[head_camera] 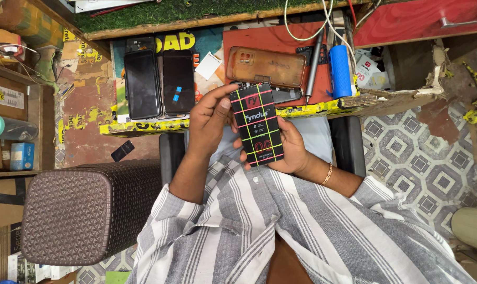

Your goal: The person uses a metal prying tool to separate the screen from a smartphone chassis, then applies adhesive to the back of the screen. The person secures the screen to the chassis with multiple rubber bands and places the phone on the workbench.

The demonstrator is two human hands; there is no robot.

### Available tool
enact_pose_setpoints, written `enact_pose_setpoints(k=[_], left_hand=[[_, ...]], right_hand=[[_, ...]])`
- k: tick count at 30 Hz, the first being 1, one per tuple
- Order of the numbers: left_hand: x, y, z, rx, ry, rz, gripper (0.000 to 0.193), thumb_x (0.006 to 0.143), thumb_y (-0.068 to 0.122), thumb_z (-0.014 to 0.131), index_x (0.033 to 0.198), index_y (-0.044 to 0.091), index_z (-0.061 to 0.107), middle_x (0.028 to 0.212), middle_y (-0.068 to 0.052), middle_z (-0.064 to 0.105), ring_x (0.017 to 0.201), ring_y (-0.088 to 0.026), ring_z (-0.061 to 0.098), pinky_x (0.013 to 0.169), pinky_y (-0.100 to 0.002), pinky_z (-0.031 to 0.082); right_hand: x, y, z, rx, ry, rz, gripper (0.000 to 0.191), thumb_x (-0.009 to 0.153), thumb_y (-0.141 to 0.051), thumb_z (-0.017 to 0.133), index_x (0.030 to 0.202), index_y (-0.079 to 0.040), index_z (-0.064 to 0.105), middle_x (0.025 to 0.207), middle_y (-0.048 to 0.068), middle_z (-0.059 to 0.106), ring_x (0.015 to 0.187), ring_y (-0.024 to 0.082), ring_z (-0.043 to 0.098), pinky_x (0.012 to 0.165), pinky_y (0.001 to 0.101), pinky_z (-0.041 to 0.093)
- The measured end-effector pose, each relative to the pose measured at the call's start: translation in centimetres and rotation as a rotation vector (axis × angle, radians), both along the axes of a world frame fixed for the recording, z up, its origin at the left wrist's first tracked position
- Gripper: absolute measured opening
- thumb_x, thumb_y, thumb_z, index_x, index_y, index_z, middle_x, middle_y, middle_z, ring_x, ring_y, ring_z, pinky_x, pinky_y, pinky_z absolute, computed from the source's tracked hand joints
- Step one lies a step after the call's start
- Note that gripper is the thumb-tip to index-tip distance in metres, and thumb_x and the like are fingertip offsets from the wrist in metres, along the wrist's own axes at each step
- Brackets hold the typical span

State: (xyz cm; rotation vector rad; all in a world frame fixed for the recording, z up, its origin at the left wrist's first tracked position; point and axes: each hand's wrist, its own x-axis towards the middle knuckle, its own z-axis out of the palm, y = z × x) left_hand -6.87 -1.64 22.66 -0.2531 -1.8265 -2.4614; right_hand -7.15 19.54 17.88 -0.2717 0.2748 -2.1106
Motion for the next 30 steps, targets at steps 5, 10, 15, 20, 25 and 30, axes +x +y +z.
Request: enact_pose_setpoints(k=[5, 10, 15, 20, 25, 30], left_hand=[[-0.2, 0.0, -0.1, 0.000, 0.003, -0.004, 0.033, 0.111, 0.015, 0.055, 0.138, -0.004, 0.059, 0.088, -0.006, 0.068, 0.068, -0.011, 0.062, 0.062, -0.023, 0.051], [-0.4, 0.0, -0.4, 0.030, -0.006, -0.025, 0.034, 0.111, 0.016, 0.055, 0.139, -0.004, 0.058, 0.092, -0.007, 0.068, 0.073, -0.011, 0.063, 0.063, -0.025, 0.054], [-0.4, -0.1, -0.7, 0.032, -0.009, -0.025, 0.035, 0.111, 0.016, 0.055, 0.139, -0.004, 0.058, 0.095, -0.008, 0.068, 0.074, -0.011, 0.064, 0.062, -0.025, 0.054], [-0.4, -0.1, -0.8, 0.014, -0.006, -0.023, 0.034, 0.111, 0.017, 0.055, 0.138, -0.003, 0.059, 0.095, -0.007, 0.068, 0.074, -0.011, 0.064, 0.062, -0.024, 0.054], [-0.7, -0.1, -1.0, -0.084, 0.025, 0.002, 0.034, 0.111, 0.020, 0.056, 0.138, -0.001, 0.061, 0.093, -0.005, 0.068, 0.075, -0.009, 0.064, 0.063, -0.023, 0.054], [-1.2, -0.4, -1.4, -0.147, 0.028, 0.001, 0.034, 0.111, 0.020, 0.058, 0.138, -0.001, 0.062, 0.093, -0.004, 0.068, 0.075, -0.008, 0.063, 0.064, -0.022, 0.053]], right_hand=[[-0.1, 0.1, -0.5, 0.027, -0.025, -0.007, 0.079, 0.105, -0.063, 0.035, 0.158, -0.006, 0.040, 0.140, 0.029, 0.058, 0.112, 0.043, 0.067, 0.092, 0.0598, 0.056], [0.1, 0.1, -1.0, 0.045, -0.013, -0.006, 0.081, 0.103, -0.066, 0.035, 0.158, -0.006, 0.042, 0.137, 0.029, 0.060, 0.113, 0.043, 0.067, 0.095, 0.0604, 0.055], [0.1, 0.2, -1.3, 0.061, -0.004, -0.011, 0.082, 0.104, -0.066, 0.035, 0.157, -0.005, 0.042, 0.136, 0.029, 0.060, 0.113, 0.042, 0.067, 0.096, 0.0589, 0.054], [0.2, 0.2, -1.7, 0.053, 0.001, -0.015, 0.081, 0.103, -0.066, 0.034, 0.156, -0.005, 0.044, 0.134, 0.028, 0.061, 0.113, 0.041, 0.067, 0.095, 0.0588, 0.055], [0.3, 0.0, -2.3, 0.020, -0.015, -0.013, 0.082, 0.105, -0.068, 0.034, 0.155, -0.004, 0.046, 0.133, 0.028, 0.061, 0.113, 0.041, 0.067, 0.096, 0.0591, 0.055], [0.1, 0.3, -2.5, 0.027, -0.064, -0.005, 0.078, 0.105, -0.066, 0.033, 0.155, -0.007, 0.045, 0.135, 0.029, 0.060, 0.114, 0.044, 0.066, 0.095, 0.0611, 0.054]])
